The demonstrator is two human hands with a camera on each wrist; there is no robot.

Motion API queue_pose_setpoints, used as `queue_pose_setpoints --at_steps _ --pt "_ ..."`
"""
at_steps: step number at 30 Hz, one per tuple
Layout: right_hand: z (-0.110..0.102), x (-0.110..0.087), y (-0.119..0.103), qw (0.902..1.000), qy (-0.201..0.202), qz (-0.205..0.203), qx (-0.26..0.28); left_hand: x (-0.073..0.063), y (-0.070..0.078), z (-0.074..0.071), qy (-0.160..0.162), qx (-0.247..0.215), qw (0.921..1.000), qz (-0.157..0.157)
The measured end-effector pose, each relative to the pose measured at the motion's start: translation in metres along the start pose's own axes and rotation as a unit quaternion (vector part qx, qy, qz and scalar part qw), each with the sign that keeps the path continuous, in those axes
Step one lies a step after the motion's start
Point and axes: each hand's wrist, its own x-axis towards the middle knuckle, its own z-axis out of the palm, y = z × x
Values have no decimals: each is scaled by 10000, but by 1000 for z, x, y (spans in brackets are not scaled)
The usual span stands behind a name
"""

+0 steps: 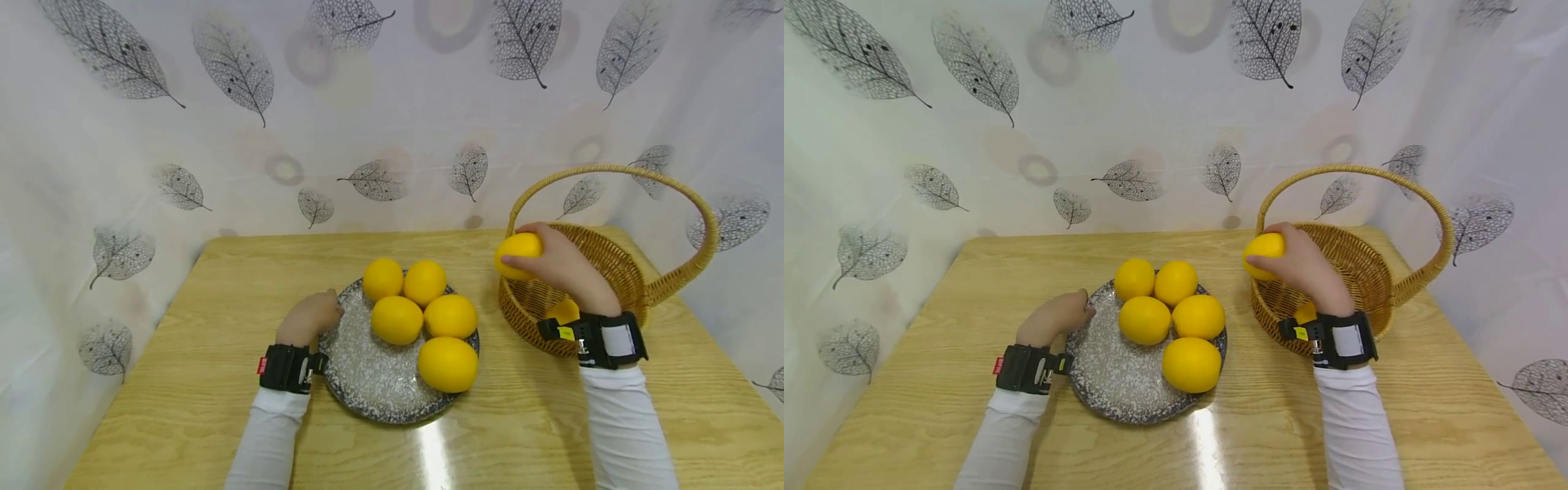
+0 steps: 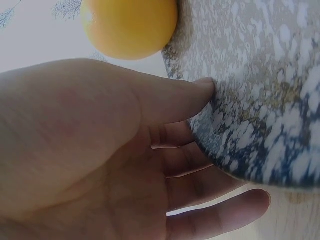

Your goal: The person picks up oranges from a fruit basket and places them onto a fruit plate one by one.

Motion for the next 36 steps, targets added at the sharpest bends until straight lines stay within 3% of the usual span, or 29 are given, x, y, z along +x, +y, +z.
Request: queue_pose_setpoints --at_steps 17,36 --pt "1 -4 -10 9993 222 -280 86 -2 3 -3 -70 -33 10000 -24" --pt "11 -20 -46 9969 352 -676 169 1 0 0 -40 -30 10000 -13"
